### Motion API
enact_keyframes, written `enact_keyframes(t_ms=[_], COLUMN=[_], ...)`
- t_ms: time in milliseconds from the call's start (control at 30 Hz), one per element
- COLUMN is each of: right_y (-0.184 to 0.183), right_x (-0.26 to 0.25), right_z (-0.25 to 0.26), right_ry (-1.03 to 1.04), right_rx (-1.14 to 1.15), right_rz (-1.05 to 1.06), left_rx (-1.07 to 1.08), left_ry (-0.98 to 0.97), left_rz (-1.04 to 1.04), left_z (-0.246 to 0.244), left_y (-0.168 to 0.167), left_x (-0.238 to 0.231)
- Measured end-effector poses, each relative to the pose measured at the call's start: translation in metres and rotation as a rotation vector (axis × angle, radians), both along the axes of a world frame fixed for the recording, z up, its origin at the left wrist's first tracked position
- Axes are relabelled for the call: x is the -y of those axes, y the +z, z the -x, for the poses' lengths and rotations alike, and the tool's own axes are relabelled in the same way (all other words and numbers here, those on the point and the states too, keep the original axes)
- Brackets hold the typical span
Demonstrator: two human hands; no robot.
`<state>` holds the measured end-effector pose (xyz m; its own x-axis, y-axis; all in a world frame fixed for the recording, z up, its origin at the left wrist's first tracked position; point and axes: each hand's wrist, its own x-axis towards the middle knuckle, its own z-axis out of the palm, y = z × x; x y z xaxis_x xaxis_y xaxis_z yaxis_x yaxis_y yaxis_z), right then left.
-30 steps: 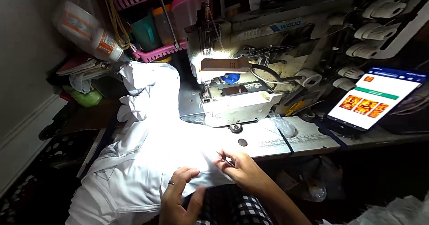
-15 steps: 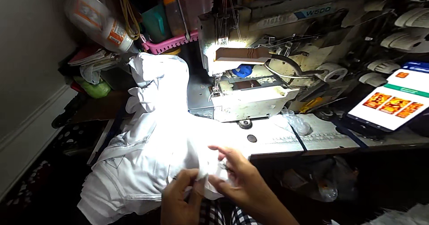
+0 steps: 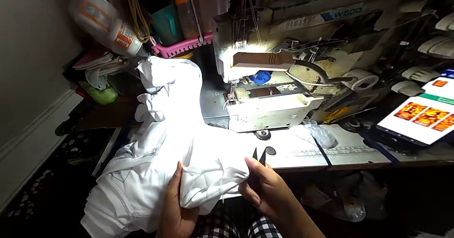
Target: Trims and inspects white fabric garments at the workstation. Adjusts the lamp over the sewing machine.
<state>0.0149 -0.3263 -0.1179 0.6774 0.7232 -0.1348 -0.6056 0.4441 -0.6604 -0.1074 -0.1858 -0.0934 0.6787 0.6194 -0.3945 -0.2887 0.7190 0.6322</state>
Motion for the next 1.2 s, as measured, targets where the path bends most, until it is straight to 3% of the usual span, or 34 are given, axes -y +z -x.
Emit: enact_keyframes(t_ms=[167, 300, 433, 600, 700, 833, 967, 1067, 1133, 1200], right_y=[-0.002, -0.004, -0.001, 0.000, 0.006, 0.006, 0.009, 0.012, 0.014, 0.018], right_x=[-0.007, -0.006, -0.007, 0.003, 0.001, -0.003, -0.002, -0.002, -0.005, -0.007], right_z=[-0.013, -0.016, -0.017, -0.020, -0.016, -0.013, -0.018, -0.027, -0.034, -0.041], right_ry=[-0.058, -0.070, -0.150, -0.154, -0.325, -0.518, -0.556, -0.540, -0.453, -0.265], right_rx=[-0.163, -0.005, 0.218, 0.765, 1.158, 1.337, 1.381, 1.342, 1.184, 0.798], right_rz=[-0.002, -0.002, 0.018, 0.041, 0.258, 0.414, 0.464, 0.454, 0.453, 0.514], left_rx=[-0.009, 0.149, 0.198, 0.072, -0.090, -0.182, -0.190, -0.167, -0.174, -0.199], left_ry=[0.116, -0.128, -0.297, -0.268, -0.214, -0.111, -0.068, -0.170, -0.217, -0.205], left_rz=[-0.140, -0.549, -1.003, -1.232, -1.332, -1.518, -1.735, -1.706, -1.621, -1.625], left_z=[-0.009, 0.007, 0.016, 0.021, 0.023, 0.022, 0.008, -0.017, -0.046, -0.084], left_y=[-0.010, -0.023, -0.022, -0.004, 0.007, 0.017, 0.015, 0.029, 0.042, 0.050], left_x=[-0.020, -0.039, -0.048, -0.048, -0.041, -0.037, -0.052, -0.066, -0.070, -0.073])
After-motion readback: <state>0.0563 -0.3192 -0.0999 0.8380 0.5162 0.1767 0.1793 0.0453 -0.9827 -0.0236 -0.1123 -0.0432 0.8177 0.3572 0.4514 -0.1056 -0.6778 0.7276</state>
